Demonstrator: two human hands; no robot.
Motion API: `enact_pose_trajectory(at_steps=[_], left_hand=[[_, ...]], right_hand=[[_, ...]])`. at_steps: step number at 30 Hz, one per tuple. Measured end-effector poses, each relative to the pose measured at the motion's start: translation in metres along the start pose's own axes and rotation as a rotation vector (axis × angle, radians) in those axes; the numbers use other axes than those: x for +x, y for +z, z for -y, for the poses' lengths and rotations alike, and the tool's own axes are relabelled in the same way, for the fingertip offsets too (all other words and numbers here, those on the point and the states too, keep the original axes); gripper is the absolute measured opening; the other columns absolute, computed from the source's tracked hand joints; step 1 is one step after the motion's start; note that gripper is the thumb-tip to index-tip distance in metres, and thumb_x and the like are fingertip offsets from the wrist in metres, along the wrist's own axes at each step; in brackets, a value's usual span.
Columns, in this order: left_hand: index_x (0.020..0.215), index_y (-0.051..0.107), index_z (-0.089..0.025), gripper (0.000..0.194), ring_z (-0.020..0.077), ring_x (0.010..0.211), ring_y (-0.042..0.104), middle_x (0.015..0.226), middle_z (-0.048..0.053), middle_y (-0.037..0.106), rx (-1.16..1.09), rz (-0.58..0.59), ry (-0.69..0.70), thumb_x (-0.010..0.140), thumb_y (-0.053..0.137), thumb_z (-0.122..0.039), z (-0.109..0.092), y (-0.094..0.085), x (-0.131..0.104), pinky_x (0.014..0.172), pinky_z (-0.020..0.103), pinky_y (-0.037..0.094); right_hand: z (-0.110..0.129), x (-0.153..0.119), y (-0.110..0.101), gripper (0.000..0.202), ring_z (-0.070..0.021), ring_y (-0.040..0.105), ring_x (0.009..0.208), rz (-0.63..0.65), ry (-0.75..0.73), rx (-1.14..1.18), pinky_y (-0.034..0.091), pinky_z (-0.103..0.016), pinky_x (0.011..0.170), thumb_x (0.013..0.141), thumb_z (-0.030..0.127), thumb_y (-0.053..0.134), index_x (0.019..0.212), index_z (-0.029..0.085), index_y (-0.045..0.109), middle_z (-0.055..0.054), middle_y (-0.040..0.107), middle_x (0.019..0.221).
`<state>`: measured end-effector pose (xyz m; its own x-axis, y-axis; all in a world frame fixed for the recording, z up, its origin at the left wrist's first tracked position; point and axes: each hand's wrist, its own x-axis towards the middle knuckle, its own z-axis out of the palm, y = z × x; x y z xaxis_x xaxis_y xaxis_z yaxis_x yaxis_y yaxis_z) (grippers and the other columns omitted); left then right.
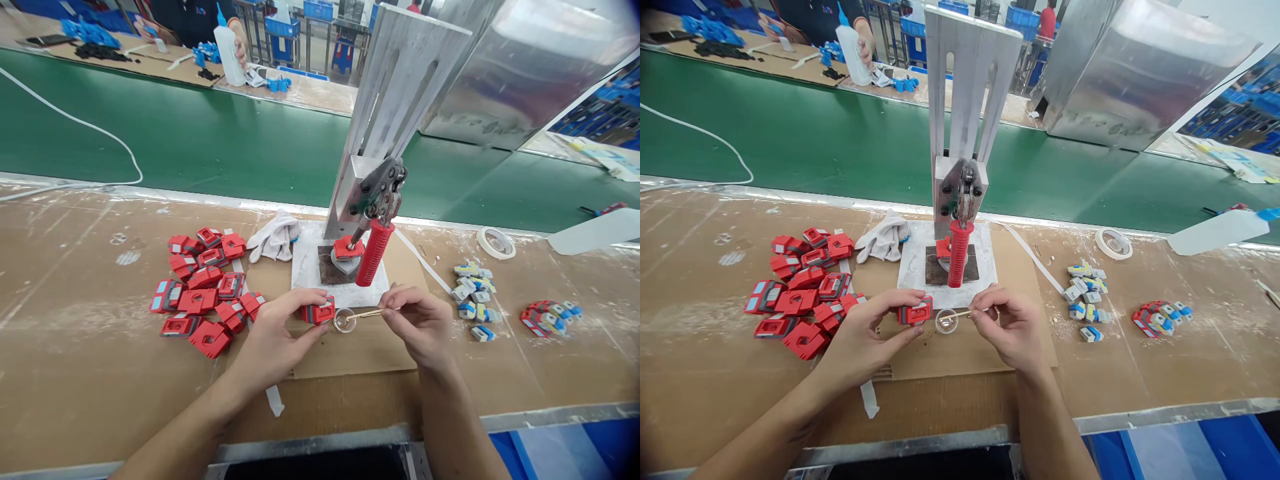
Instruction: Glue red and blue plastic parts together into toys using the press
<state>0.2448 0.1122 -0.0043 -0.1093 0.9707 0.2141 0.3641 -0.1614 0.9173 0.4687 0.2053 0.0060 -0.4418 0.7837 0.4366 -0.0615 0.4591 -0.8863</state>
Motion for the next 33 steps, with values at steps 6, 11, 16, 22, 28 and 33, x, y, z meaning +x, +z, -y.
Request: enact_pose_trajectory(at_steps=[6, 11, 16, 22, 28, 33], left_hand=[[0.105, 0.07, -0.023, 0.022, 0.021, 0.111, 0.072, 0.118, 0.006, 0.076, -0.004, 0.051, 0.058, 0.085, 0.073, -0.012, -0.004, 0.003, -0.001, 0.099, 0.032, 0.057], [0.107, 0.07, -0.023, 0.027, 0.0195, 0.11, 0.072, 0.117, 0.005, 0.077, 0.012, 0.059, 0.064, 0.085, 0.073, -0.009, -0.005, 0.002, -0.002, 0.098, 0.03, 0.056], [0.108, 0.07, -0.024, 0.028, 0.0201, 0.11, 0.072, 0.117, 0.004, 0.077, 0.015, 0.052, 0.057, 0.084, 0.073, -0.01, -0.004, 0.002, -0.002, 0.098, 0.031, 0.056], [0.108, 0.07, -0.024, 0.029, 0.0205, 0.11, 0.072, 0.117, 0.004, 0.077, 0.025, 0.046, 0.046, 0.083, 0.075, -0.01, -0.004, 0.002, -0.002, 0.097, 0.031, 0.057], [0.106, 0.071, -0.023, 0.024, 0.0217, 0.109, 0.072, 0.116, 0.005, 0.077, 0.034, 0.032, 0.055, 0.084, 0.075, -0.013, -0.004, -0.001, -0.001, 0.098, 0.033, 0.057], [0.105, 0.071, -0.024, 0.024, 0.02, 0.108, 0.072, 0.114, 0.004, 0.076, 0.052, 0.019, 0.068, 0.084, 0.076, -0.014, -0.004, -0.002, -0.001, 0.096, 0.03, 0.057]], right_hand=[[0.005, -0.001, 0.024, 0.01, -0.0168, 0.067, 0.071, -0.046, 0.013, 0.134, 0.052, -0.029, 0.06, 0.089, 0.013, 0.072, 0.086, 0.022, 0.069, -0.003, 0.072, 0.077], [0.004, -0.002, 0.029, 0.009, -0.0159, 0.065, 0.067, -0.014, 0.026, 0.095, 0.048, -0.027, 0.054, 0.088, 0.014, 0.072, 0.085, 0.022, 0.068, -0.004, 0.073, 0.078], [0.004, -0.002, 0.03, 0.007, -0.0166, 0.065, 0.067, 0.01, 0.038, 0.03, 0.05, -0.028, 0.054, 0.089, 0.019, 0.071, 0.084, 0.021, 0.067, -0.005, 0.073, 0.076], [0.002, -0.002, 0.028, 0.008, -0.0164, 0.064, 0.065, 0.013, 0.005, 0.002, 0.048, -0.029, 0.054, 0.088, 0.016, 0.07, 0.084, 0.021, 0.067, -0.004, 0.073, 0.075], [0.0, -0.002, 0.024, 0.009, -0.0161, 0.065, 0.067, 0.015, 0.012, -0.018, 0.048, -0.028, 0.055, 0.087, 0.013, 0.07, 0.085, 0.022, 0.068, -0.003, 0.073, 0.077], [0.0, -0.002, 0.019, 0.009, -0.0166, 0.065, 0.068, 0.016, 0.002, -0.049, 0.049, -0.029, 0.057, 0.088, 0.013, 0.07, 0.086, 0.022, 0.068, -0.003, 0.074, 0.077]])
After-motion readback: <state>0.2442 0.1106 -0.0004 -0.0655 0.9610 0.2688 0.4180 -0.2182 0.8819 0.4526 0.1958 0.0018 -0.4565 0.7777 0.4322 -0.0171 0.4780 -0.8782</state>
